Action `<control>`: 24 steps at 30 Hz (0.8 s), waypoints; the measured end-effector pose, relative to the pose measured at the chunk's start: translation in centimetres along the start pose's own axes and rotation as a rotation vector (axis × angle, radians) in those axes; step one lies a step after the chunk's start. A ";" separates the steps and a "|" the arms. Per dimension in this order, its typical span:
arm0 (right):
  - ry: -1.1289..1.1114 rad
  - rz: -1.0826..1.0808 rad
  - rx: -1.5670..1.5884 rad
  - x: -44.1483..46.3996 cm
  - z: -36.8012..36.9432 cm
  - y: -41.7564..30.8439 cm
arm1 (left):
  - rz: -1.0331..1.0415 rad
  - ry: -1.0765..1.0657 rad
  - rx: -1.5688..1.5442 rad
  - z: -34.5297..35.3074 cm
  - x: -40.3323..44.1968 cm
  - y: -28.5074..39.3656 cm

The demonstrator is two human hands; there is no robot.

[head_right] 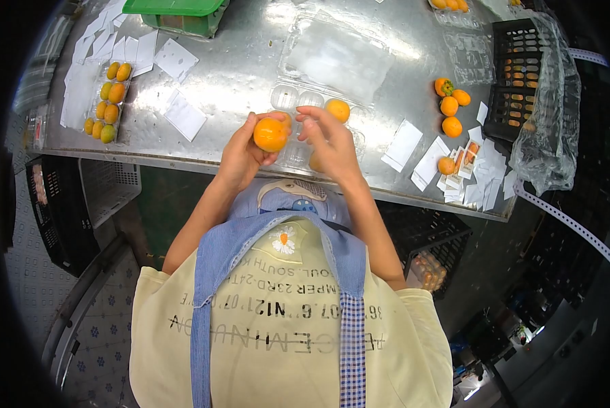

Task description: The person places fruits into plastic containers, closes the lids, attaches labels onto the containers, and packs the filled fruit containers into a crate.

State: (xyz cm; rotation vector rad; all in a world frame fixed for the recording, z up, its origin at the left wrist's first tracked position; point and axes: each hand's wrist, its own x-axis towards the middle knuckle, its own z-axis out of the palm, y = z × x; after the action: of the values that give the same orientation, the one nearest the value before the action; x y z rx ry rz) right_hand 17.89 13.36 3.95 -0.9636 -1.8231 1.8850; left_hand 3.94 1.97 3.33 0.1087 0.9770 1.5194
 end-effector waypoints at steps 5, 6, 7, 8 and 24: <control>0.003 0.016 -0.017 0.0 -0.2 0.6 | -0.086 -0.080 -0.068 -1.0 -0.3 0.4; -0.001 0.026 -0.020 0.0 -0.2 0.7 | -0.102 -0.076 -0.064 -1.0 -0.3 0.5; -0.005 0.026 -0.017 0.1 -0.1 0.7 | -0.117 -0.072 -0.060 -1.0 -0.3 0.5; -0.009 0.027 -0.015 0.1 -0.1 0.8 | -0.133 -0.069 -0.057 -1.0 -0.3 0.6; -0.041 0.088 -0.011 -0.1 0.2 0.7 | -0.044 -0.128 -0.125 -0.6 -0.2 0.7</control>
State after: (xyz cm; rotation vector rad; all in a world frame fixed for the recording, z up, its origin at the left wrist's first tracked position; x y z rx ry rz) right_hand 17.91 13.06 3.28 -1.0318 -1.8449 1.9622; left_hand 3.14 1.61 3.46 0.0933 0.7759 1.5099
